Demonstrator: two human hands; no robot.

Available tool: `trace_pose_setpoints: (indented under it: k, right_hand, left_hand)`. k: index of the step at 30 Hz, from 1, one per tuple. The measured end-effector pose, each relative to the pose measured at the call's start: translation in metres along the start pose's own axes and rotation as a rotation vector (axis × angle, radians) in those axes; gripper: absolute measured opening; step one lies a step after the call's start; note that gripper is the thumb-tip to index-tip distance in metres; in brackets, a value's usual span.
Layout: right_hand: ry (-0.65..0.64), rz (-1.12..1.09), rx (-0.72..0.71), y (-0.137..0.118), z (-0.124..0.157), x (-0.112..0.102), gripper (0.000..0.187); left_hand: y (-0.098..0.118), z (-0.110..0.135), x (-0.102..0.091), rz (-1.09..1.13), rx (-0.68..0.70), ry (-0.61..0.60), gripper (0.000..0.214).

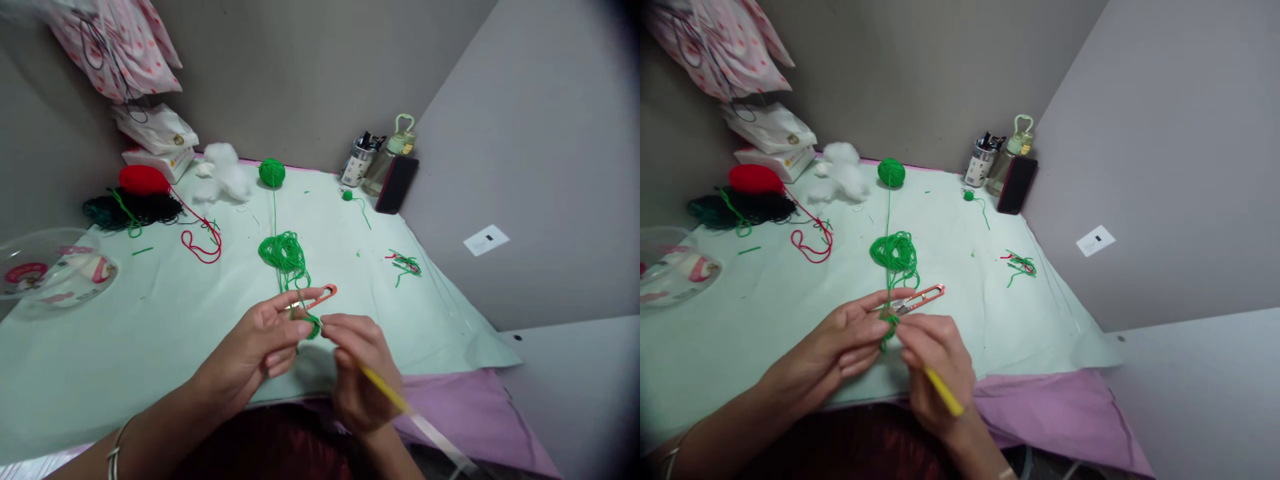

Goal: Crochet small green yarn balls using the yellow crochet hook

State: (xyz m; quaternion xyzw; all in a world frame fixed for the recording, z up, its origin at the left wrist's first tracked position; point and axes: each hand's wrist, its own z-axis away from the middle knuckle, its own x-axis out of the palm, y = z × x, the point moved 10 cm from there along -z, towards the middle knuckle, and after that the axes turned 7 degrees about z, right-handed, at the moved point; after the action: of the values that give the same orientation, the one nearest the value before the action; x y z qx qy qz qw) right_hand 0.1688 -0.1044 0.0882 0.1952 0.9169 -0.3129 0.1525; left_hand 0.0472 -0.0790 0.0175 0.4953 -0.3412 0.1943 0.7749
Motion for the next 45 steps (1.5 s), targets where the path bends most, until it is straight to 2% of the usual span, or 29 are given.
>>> trace_pose_setpoints:
  k: [3, 6, 9, 12, 14, 17, 19, 22, 24, 27, 29, 30, 32, 34, 37, 39, 42, 45]
  right_hand:
    - [0.108, -0.343, 0.262, 0.024, -0.002, -0.003, 0.024]
    - [0.068, -0.496, 0.339, 0.030, -0.006, 0.010, 0.021]
    - [0.032, -0.472, 0.319, 0.027, -0.008, 0.015, 0.022]
    - [0.036, -0.350, 0.290, 0.025, -0.003, 0.013, 0.024]
    - [0.019, -0.170, 0.207, 0.018, 0.001, 0.011, 0.027]
    - [0.015, 0.067, 0.009, 0.001, 0.005, 0.011, 0.039]
    - [0.031, 0.048, -0.027, -0.003, 0.003, 0.010, 0.041]
    - [0.015, -0.130, 0.078, 0.007, -0.005, 0.010, 0.038]
    - [-0.012, -0.184, 0.117, 0.010, -0.008, 0.012, 0.035]
    - [0.005, -0.003, 0.023, 0.003, -0.006, 0.010, 0.038]
    - [0.052, 0.141, -0.085, -0.008, -0.002, 0.008, 0.043]
    - [0.070, 0.141, -0.104, -0.010, -0.002, 0.006, 0.045]
    - [0.098, 0.014, -0.043, -0.006, -0.006, 0.001, 0.042]
    - [0.119, -0.169, 0.081, 0.005, -0.013, -0.004, 0.033]
    - [0.189, -0.452, 0.285, 0.025, -0.020, -0.010, 0.024]
    - [0.186, -0.647, 0.401, 0.037, -0.022, -0.003, 0.024]
    - [0.086, -0.782, 0.446, 0.038, -0.028, 0.016, 0.021]
    - [0.033, -0.744, 0.407, 0.035, -0.037, 0.024, 0.019]
  left_hand:
    - [0.007, 0.000, -0.002, -0.007, 0.047, 0.025, 0.031]
    - [0.011, 0.001, 0.001, -0.104, 0.105, 0.032, 0.034]
    - [0.014, 0.003, 0.000, -0.226, 0.168, 0.063, 0.033]
    - [0.014, 0.004, -0.006, -0.263, 0.199, 0.119, 0.033]
    - [0.010, 0.002, -0.007, -0.192, 0.177, 0.128, 0.037]
    - [0.001, -0.002, -0.003, -0.026, 0.080, 0.097, 0.039]
    - [-0.003, -0.004, 0.000, 0.034, 0.025, 0.067, 0.035]
    - [-0.004, -0.004, 0.006, 0.040, 0.002, 0.017, 0.035]
    - [-0.001, -0.004, 0.005, -0.011, 0.037, 0.023, 0.042]
    - [0.004, -0.002, 0.001, -0.083, 0.115, 0.096, 0.049]
    - [0.001, -0.002, 0.003, -0.053, 0.083, 0.097, 0.047]
    - [-0.002, -0.003, 0.006, -0.021, 0.044, 0.077, 0.046]
    - [-0.003, -0.003, 0.012, 0.034, -0.022, 0.023, 0.044]
    - [0.004, -0.002, 0.015, 0.065, -0.039, -0.004, 0.043]
    - [0.017, -0.002, 0.013, 0.065, -0.012, 0.003, 0.032]
    - [0.023, -0.002, 0.013, 0.011, 0.030, 0.010, 0.025]
    - [0.034, -0.005, 0.015, -0.133, 0.146, 0.013, 0.025]
    - [0.043, -0.008, 0.016, -0.220, 0.226, 0.005, 0.027]
